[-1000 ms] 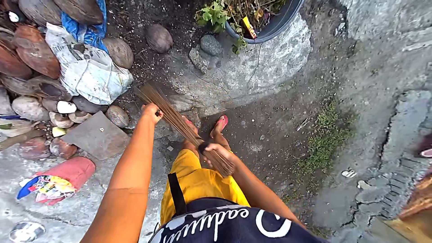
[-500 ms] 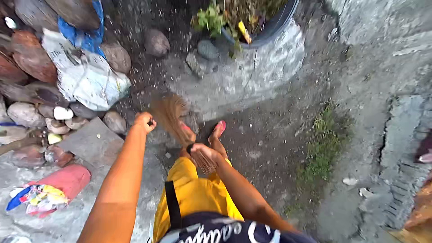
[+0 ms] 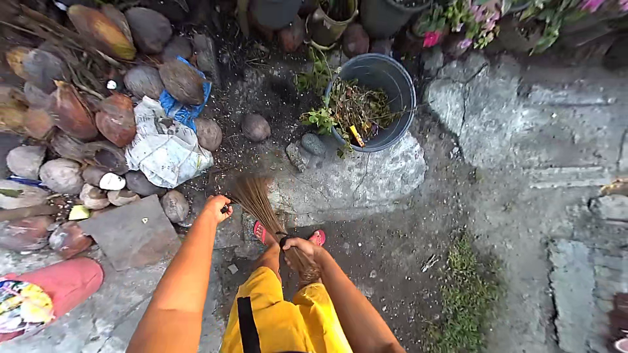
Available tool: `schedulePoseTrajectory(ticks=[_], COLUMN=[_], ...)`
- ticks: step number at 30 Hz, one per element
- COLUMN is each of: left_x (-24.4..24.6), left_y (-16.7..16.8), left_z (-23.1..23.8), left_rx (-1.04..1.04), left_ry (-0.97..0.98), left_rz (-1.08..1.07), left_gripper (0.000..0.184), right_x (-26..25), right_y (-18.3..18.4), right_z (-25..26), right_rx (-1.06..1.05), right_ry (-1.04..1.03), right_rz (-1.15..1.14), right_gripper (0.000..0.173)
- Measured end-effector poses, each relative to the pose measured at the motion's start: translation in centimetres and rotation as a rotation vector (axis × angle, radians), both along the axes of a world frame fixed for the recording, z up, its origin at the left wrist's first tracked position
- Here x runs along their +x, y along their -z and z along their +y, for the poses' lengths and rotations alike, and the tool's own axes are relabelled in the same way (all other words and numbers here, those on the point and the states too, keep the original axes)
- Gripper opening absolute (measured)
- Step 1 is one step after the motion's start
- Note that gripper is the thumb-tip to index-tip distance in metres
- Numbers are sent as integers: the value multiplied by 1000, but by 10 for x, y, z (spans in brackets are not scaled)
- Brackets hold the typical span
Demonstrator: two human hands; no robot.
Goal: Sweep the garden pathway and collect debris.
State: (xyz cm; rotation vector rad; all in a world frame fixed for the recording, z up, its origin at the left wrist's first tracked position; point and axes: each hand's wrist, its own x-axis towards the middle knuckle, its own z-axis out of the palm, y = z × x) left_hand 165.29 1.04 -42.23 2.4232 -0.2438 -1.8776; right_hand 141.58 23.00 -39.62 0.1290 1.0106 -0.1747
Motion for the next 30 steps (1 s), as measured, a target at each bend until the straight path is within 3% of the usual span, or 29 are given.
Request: schedulePoseTrajectory(ticks=[3, 7, 9, 13, 17, 19, 21, 23, 26, 30], left_x=[21, 27, 19, -2, -28, -45, -64, -83, -105, -131], left_y=[-4, -17, -26, -34, -24, -19, -19, -22, -24, -36], left_z=[5, 25, 36, 50, 62, 64, 74, 72, 85, 104], left_rx=[4, -8, -43, -76, -92, -80, -58, -66, -70, -80], left_ry=[-23, -112, -252, -544, -730, -797, -872, -956, -1107, -1418], left_rz=[28, 77, 116, 170, 198, 199, 189, 181, 221, 244], left_gripper=[44, 45, 29, 7, 4, 2, 2, 3, 6, 2], right_x=[-44, -89, -109, -141, -123, -115, -115, -120, -135, -173], right_y=[-46, -103, -112, -89, -54, -23, -1, -7, -53, -99], right_z=[5, -21, -49, -112, -158, -173, -178, -191, -190, -205], right_rx=[-69, -235, -287, -269, -230, -236, -194, -191, -275, -443], right_ry=[-22, -99, -125, -91, 62, 61, -14, -89, -254, -659], right_rz=[34, 302, 432, 581, 570, 520, 445, 408, 492, 580], right_gripper=[18, 45, 48, 35, 20, 24, 28, 27, 33, 65])
